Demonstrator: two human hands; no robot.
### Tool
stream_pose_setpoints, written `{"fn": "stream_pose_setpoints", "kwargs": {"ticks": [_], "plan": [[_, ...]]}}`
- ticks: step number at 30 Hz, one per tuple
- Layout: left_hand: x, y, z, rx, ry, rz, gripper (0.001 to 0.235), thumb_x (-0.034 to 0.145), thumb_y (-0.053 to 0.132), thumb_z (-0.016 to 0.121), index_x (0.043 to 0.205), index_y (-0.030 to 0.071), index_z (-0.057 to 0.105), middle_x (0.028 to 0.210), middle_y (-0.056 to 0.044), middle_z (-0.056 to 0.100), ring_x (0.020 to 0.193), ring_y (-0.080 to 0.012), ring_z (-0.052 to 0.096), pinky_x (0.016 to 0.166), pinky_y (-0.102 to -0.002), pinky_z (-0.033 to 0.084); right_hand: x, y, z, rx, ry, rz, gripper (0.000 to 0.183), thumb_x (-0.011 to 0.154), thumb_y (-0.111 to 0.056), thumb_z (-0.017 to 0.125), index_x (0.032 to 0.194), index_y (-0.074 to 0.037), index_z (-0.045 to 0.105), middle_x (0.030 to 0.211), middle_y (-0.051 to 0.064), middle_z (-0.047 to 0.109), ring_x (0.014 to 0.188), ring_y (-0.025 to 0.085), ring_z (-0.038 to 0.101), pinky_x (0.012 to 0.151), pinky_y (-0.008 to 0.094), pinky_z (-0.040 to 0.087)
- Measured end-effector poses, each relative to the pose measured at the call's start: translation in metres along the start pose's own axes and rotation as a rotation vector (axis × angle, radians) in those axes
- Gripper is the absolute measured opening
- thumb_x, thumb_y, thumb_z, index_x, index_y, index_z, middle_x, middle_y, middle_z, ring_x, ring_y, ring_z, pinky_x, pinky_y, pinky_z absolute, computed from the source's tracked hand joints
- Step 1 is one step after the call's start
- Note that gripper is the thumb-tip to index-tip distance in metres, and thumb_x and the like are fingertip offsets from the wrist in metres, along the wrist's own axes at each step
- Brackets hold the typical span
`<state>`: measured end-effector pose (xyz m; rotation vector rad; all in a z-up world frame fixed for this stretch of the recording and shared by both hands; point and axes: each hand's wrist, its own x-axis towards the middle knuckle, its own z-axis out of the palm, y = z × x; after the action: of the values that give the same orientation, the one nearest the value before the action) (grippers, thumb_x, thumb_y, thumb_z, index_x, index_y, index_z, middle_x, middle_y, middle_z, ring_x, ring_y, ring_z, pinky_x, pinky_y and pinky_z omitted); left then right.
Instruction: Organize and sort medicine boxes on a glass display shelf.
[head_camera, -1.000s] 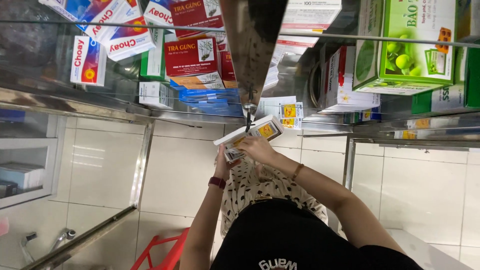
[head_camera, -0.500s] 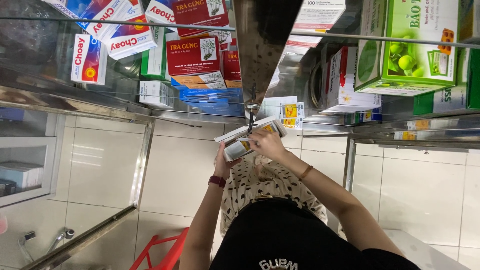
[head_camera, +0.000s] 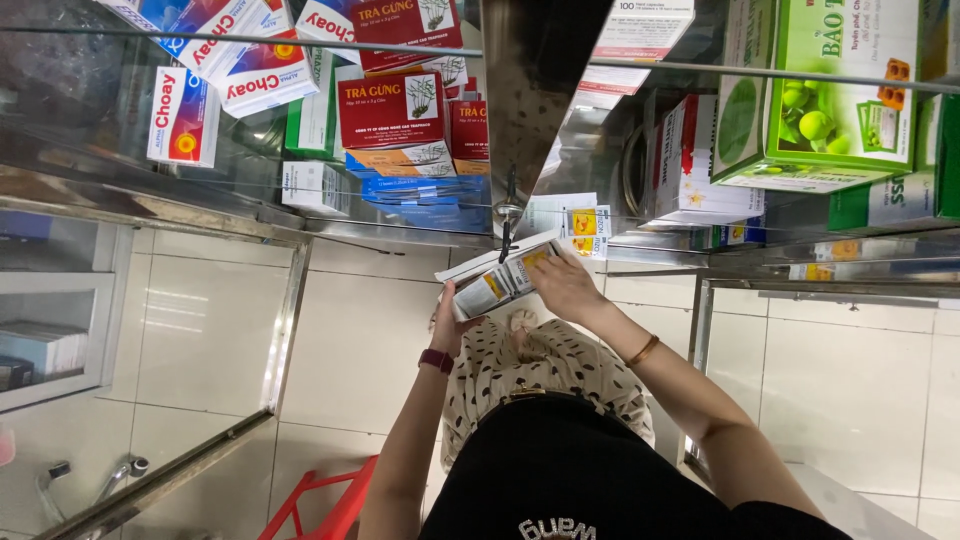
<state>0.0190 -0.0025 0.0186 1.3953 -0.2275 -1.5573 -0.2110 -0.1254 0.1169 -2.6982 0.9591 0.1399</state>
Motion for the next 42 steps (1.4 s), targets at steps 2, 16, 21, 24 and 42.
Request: {"fn": "stream_pose_setpoints", "kwargs": {"ticks": [2,16,21,24,42], "plan": [[0.003,-0.004,-0.001,-0.005,0.009,-0.011,0.078,0.092,0.069,0.044,0.147,0.014,0.043,0.138,-0.011,0.059,0.122,-0.0235,0.062,0.082,-0.042,0.062,0.004,-0.003,0.015,0.102,-0.083,0.026,0.034,0.095,-0.012,0.059,0.127,-0.001,0.064,0.139,0.02,0.059,0.134,0.035,0.053,0.116,0.048,0.038],[0.004,-0.005,-0.001,0.046,0.038,-0.039,0.082,0.089,0.075,0.041,0.145,0.015,0.045,0.134,-0.01,0.058,0.122,-0.0219,0.059,0.086,-0.044,0.062,0.035,-0.06,0.078,0.293,0.176,0.019,0.017,0.095,-0.023,0.072,0.102,-0.009,0.075,0.1,0.007,0.073,0.09,0.019,0.07,0.083,0.036,0.057],[0.022,-0.03,-0.012,0.057,0.029,-0.03,0.086,0.091,0.078,0.039,0.143,0.01,0.049,0.128,-0.015,0.063,0.116,-0.0248,0.064,0.087,-0.043,0.061,0.032,-0.056,0.091,0.028,0.474,-0.291,0.016,0.081,-0.007,0.07,0.097,-0.005,0.074,0.108,0.009,0.074,0.097,0.021,0.072,0.063,0.028,0.059],[0.025,-0.028,-0.01,0.074,0.031,-0.02,0.087,0.091,0.078,0.039,0.141,0.008,0.051,0.125,-0.016,0.064,0.113,-0.0256,0.065,0.086,-0.043,0.06,0.047,-0.053,0.081,0.261,0.234,-0.235,0.02,0.084,-0.017,0.072,0.099,-0.004,0.075,0.1,0.01,0.074,0.089,0.023,0.071,0.067,0.031,0.059],[0.01,-0.009,0.002,0.049,0.062,-0.031,0.085,0.091,0.077,0.038,0.143,0.011,0.049,0.126,-0.012,0.065,0.112,-0.0221,0.066,0.081,-0.039,0.063,-0.022,0.088,0.045,0.39,0.758,0.434,0.01,0.09,-0.011,0.073,0.087,-0.001,0.074,0.089,0.009,0.073,0.078,0.024,0.07,0.067,0.037,0.059]]}}
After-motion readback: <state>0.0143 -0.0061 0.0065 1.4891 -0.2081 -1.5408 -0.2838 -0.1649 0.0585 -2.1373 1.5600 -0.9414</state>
